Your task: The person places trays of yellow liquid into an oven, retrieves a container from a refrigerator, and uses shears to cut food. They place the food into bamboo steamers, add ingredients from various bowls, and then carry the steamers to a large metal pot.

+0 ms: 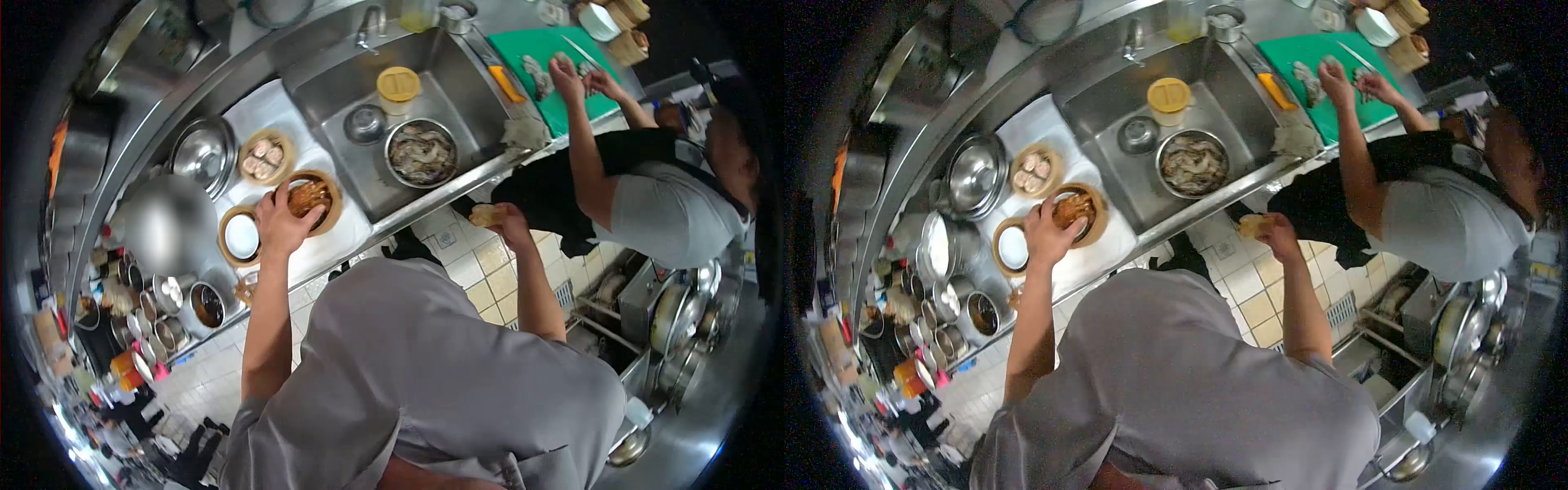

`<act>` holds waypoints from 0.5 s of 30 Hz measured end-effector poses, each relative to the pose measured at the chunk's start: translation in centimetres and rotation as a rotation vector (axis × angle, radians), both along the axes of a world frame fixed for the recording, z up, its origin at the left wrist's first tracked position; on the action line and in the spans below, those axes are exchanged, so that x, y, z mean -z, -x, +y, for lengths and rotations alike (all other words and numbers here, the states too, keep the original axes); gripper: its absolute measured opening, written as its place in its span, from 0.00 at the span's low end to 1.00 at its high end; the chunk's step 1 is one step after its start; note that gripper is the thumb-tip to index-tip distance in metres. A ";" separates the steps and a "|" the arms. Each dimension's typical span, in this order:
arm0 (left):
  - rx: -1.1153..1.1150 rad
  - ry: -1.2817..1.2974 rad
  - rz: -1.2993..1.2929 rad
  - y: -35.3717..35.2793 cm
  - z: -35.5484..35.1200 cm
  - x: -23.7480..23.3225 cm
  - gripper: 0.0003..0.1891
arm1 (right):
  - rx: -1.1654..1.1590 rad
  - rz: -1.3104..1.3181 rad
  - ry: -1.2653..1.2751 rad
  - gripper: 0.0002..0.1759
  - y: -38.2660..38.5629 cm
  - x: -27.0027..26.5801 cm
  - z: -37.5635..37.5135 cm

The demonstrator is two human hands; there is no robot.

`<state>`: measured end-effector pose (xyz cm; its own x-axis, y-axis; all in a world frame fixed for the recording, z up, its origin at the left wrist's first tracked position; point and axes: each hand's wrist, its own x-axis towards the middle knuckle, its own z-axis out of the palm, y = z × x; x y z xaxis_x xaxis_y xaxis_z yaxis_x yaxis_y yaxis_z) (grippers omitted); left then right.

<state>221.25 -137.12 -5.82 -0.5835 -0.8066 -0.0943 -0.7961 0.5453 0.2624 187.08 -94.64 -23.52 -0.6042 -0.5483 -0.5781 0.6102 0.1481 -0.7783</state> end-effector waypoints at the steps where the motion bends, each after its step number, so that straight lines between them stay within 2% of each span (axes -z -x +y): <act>1: 0.016 -0.005 0.004 0.6 0.6 -0.3 0.50 | 0.065 0.114 -0.164 0.16 0.4 2.3 0.3; 2: -0.035 0.001 -0.014 1.2 1.0 -0.6 0.49 | 0.123 0.226 -0.326 0.15 1.1 3.9 0.1; 3: -0.089 0.007 -0.033 1.7 1.3 -1.0 0.48 | 0.129 0.226 -0.328 0.15 2.0 4.6 -0.5; 4: -0.130 -0.035 -0.035 2.3 1.5 -1.5 0.46 | -0.242 0.659 -0.746 0.16 3.3 5.2 -1.1; 6: -0.146 -0.018 -0.033 2.3 1.1 0.0 0.46 | -0.631 1.080 -1.150 0.17 7.3 9.3 -2.1; 7: -0.164 -0.003 -0.032 2.3 0.9 0.6 0.45 | -0.744 1.185 -1.293 0.19 10.2 14.0 -1.7; 9: -0.160 0.003 -0.015 2.6 1.0 0.9 0.47 | -0.595 1.151 -1.358 0.21 14.3 15.0 -2.7; 10: -0.172 0.000 -0.023 3.0 1.3 1.0 0.49 | -0.342 1.003 -1.264 0.22 16.3 15.0 -3.3; 11: -0.182 -0.001 -0.034 3.4 1.5 0.8 0.50 | -0.420 0.974 -1.327 0.26 19.7 15.3 -3.3; 15: -0.143 0.008 -0.080 4.7 1.4 1.3 0.57 | -0.173 1.081 -1.229 0.26 33.0 10.5 -8.4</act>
<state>216.54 -135.72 -7.11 -0.4539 -0.8817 -0.1290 -0.8838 0.4270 0.1910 154.08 -103.01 -34.03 -0.9758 -0.2077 -0.0682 -0.1929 0.9649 -0.1779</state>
